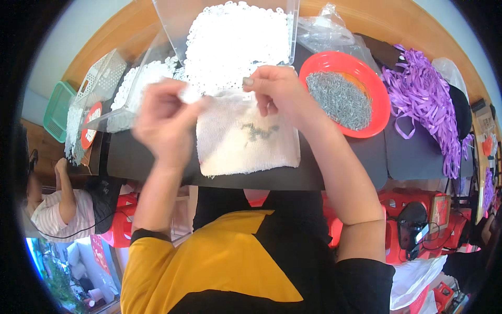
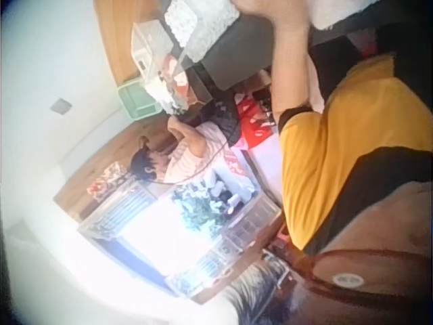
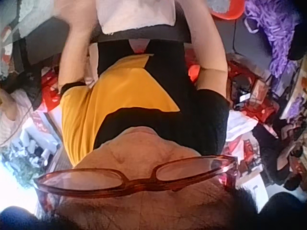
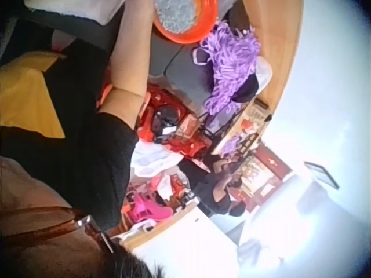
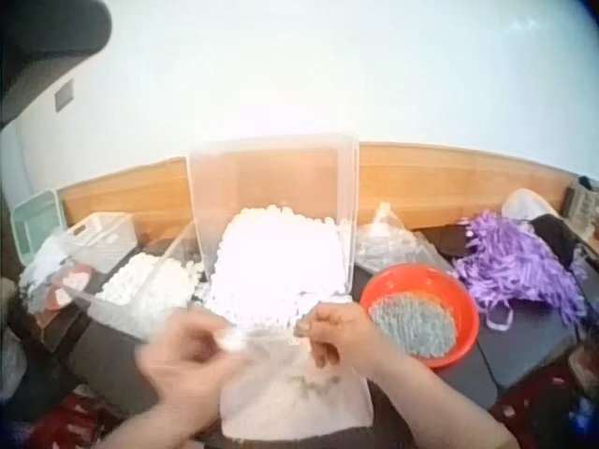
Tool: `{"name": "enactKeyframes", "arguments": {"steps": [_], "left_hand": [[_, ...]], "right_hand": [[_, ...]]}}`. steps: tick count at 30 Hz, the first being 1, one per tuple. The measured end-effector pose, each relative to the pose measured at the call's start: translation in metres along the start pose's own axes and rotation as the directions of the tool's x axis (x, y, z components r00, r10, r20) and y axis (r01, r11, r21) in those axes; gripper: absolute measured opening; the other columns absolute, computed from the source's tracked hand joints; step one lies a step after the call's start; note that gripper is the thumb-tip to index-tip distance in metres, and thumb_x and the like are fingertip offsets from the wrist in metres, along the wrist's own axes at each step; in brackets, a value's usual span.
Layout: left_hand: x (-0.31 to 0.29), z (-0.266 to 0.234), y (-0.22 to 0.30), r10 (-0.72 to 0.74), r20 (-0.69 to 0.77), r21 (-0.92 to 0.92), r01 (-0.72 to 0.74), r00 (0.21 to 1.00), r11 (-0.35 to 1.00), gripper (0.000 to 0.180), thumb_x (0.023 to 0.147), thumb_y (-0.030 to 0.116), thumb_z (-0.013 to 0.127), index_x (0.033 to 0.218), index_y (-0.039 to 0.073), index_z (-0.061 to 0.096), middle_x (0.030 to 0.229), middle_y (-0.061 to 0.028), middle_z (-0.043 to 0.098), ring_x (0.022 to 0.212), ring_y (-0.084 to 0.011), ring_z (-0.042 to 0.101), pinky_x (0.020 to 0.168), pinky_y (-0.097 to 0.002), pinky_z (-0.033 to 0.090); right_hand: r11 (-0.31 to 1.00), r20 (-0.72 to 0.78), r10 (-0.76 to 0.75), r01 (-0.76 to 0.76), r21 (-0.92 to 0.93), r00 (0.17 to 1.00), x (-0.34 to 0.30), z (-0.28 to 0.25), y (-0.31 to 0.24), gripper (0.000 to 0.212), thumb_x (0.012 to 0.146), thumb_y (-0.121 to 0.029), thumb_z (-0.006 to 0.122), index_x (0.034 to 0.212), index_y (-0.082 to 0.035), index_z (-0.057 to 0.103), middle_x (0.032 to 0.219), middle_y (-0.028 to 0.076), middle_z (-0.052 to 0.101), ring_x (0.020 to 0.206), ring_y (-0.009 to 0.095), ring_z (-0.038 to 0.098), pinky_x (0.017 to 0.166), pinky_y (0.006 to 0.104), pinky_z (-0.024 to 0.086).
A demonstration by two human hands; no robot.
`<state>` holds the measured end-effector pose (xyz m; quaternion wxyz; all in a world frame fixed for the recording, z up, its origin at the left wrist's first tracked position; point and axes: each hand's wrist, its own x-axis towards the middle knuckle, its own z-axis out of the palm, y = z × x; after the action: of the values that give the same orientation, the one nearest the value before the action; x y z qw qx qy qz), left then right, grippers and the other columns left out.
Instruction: Manually assembling small white plastic components by snapping them together.
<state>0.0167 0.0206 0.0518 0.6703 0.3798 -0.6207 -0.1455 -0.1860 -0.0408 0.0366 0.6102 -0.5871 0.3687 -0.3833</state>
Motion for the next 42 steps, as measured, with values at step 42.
{"name": "enactKeyframes", "arguments": {"steps": [42], "left_hand": [[0.005,0.014,-0.022,-0.720,0.565,-0.240,0.916,0.402,0.323,0.014,0.089,0.013,0.065,0.087,0.000,0.061,0.069,-0.0039,0.058,0.051,-0.0101,0.052,0.044,-0.0233,0.037]], "right_hand": [[0.955,0.008,-0.233,0.231,-0.185,0.972,-0.001,0.003,0.010,0.010,0.081,-0.004,0.066,0.090,-0.003,0.070,0.071,-0.001,0.064,0.064,0.005,0.057,0.057,0.0219,0.046]]}}
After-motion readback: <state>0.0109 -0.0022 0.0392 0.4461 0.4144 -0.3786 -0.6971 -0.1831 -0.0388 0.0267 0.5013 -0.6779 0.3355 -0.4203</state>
